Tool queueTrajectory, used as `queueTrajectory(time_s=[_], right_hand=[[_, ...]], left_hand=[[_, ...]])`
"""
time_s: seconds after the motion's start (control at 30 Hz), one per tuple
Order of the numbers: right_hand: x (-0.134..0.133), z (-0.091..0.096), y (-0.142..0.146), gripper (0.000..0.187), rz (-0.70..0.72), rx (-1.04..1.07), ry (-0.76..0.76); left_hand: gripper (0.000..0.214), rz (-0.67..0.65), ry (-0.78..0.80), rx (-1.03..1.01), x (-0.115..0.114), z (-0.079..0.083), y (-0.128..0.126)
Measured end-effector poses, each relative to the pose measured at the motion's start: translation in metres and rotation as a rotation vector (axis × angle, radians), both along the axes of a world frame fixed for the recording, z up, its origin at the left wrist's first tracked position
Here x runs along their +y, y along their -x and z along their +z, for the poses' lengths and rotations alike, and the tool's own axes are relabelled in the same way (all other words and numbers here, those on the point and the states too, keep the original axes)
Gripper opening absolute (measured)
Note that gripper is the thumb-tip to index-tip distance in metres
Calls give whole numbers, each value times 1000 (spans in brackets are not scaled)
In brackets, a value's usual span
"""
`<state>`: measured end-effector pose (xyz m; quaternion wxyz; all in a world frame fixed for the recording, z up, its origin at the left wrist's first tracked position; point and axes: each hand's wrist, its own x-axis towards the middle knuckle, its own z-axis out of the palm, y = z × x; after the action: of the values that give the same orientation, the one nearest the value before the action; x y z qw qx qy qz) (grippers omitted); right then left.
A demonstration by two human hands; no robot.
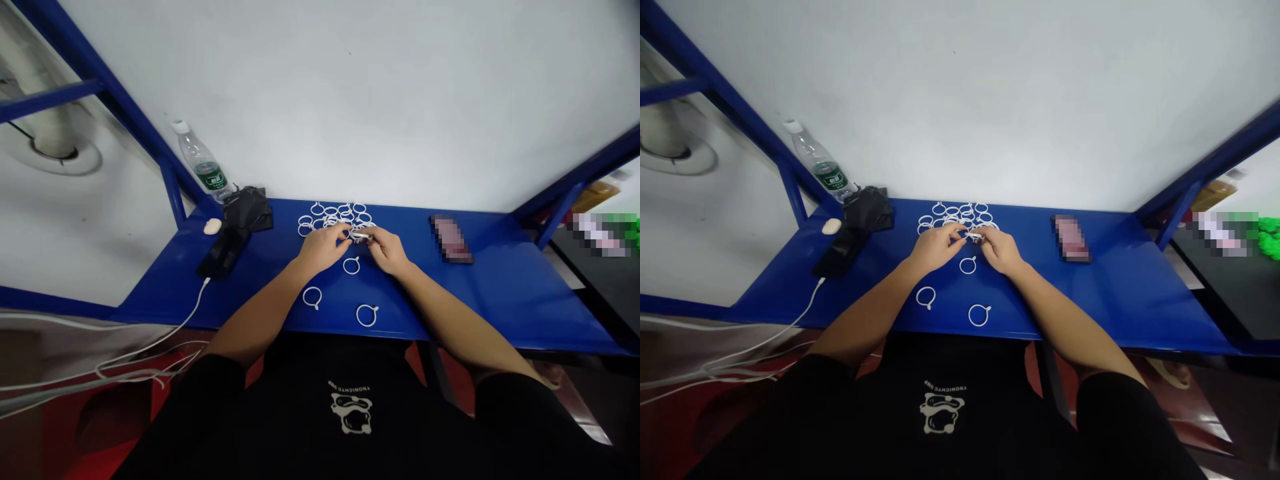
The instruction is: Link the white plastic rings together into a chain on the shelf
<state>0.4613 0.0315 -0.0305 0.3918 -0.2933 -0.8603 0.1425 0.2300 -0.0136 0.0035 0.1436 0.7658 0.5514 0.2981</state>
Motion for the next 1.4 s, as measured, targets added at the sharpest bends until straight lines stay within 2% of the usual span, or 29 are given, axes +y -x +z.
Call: queueTrajectory(time_s=[0.07,0.2,0.27,0.4,0.5,0.67,0.9,1.1,1.4], right_hand=[[2,-1,0,41,-90,-6,-22],[11,-4,0,52,-134,-74,-47],[14,-5,0,47,-151,-95,-43],[14,-3,-1,29,-201,-55,-77],[10,-1,-1,27,-107,-36,-27],[3,0,2,31,107,-161,98],[3,2,2,20,103,-138,140],[-1,5,4,24,88,-67,182],[-2,3,7,22,73,88,196]], left_hand=[[31,18,41,23,3,4,7],[28,-149,179,157,3,5,11],[29,-227,231,237,0,2,6],[12,-297,232,332,-6,-5,-4],[13,-235,150,290,-6,-9,-8],[7,-93,-37,107,-2,-14,-10],[9,-119,-128,73,-2,-16,-13],[7,-90,-163,7,-4,-14,-14],[7,-83,-91,-3,-3,-12,-15]])
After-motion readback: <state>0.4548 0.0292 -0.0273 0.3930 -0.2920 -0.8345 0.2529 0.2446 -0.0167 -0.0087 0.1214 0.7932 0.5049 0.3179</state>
